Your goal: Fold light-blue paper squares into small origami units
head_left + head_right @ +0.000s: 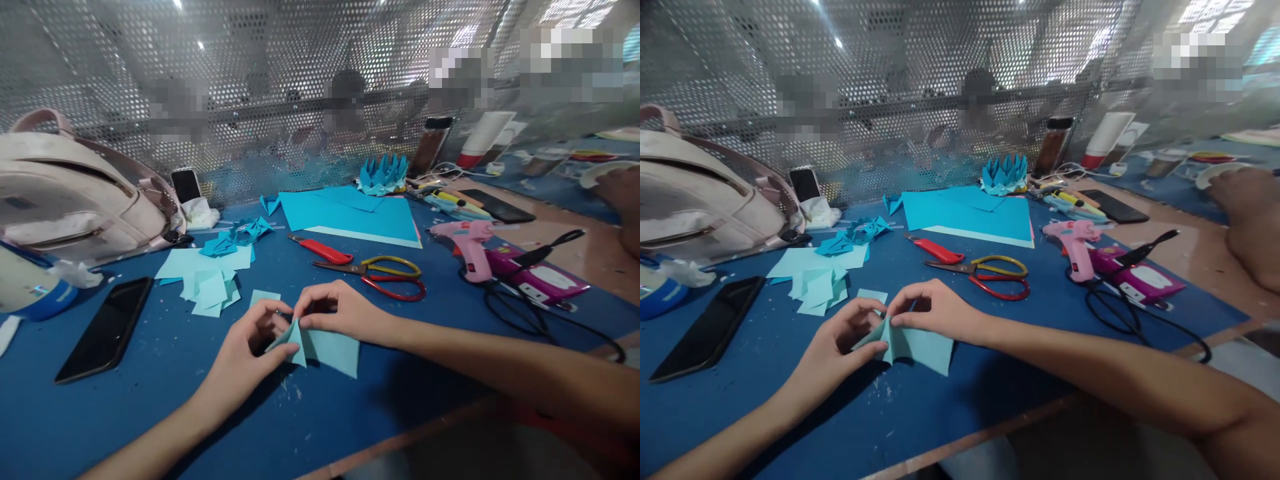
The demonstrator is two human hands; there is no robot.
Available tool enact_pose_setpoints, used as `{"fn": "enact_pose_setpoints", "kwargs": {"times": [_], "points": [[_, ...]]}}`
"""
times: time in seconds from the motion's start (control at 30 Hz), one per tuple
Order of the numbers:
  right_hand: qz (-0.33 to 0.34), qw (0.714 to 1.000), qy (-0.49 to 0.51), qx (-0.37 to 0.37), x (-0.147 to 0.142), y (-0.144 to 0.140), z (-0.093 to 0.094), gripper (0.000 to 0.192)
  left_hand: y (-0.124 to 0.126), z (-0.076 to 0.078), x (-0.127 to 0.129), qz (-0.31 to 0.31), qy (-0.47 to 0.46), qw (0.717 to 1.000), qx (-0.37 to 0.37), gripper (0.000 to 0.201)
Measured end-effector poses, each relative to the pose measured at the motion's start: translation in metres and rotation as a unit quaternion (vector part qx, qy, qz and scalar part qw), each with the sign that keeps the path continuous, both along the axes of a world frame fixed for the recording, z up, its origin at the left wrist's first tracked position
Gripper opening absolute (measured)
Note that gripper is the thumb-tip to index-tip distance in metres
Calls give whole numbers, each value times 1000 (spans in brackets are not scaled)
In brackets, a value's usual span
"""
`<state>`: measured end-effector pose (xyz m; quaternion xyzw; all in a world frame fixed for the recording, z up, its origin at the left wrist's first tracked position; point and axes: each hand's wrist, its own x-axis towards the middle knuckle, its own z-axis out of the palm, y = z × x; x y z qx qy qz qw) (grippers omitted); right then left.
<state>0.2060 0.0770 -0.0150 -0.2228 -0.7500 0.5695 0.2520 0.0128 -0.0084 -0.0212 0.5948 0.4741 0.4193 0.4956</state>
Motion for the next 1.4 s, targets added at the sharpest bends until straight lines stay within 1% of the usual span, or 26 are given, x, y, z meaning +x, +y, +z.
{"fn": "enact_pose_setpoints", "kwargs": {"times": [0.07, 0.13, 0.2, 0.27, 0.37, 0.47, 0.57, 0.7, 0.87, 1.07, 1.23, 1.4], "points": [[8, 1000, -4, -7, 0, 1, 0, 16, -1, 3, -1, 16, 12, 1000, -7, 27], [15, 1000, -9, -18, 1, 2, 1, 18, -1, 6, -3, 29, 37, 999, 8, 19], [26, 999, -19, -17, 1, 4, 2, 19, 0, 7, -5, 29, 60, 997, 25, 8], [45, 998, -34, -8, 2, 4, 3, 20, 1, 6, -7, 23, 75, 996, 32, 2], [65, 996, -56, 8, 2, 2, 3, 20, 0, 3, -6, 14, 79, 996, 27, 5], [62, 995, -72, 25, 1, -1, 2, 18, -2, 3, -3, 15, 59, 998, 8, 7], [55, 994, -82, 50, 0, -4, 1, 16, -3, 3, 0, 31, 49, 998, -3, 4], [55, 992, -86, 69, 0, -5, 1, 14, -3, 4, 1, 56, 77, 995, 11, 5], [52, 992, -87, 74, -1, -6, 2, 10, -2, 5, 1, 58, 92, 994, 22, 10], [61, 990, -86, 89, 0, -8, 2, 8, -4, 5, 1, 51, 87, 995, 10, 10], [68, 991, -74, 91, 0, -8, 2, 10, -5, 8, 2, 42, 81, 995, -28, 10], [73, 992, -70, 79, -1, -9, 3, 8, -4, 9, 4, 46, 86, 995, -22, 9]]}}
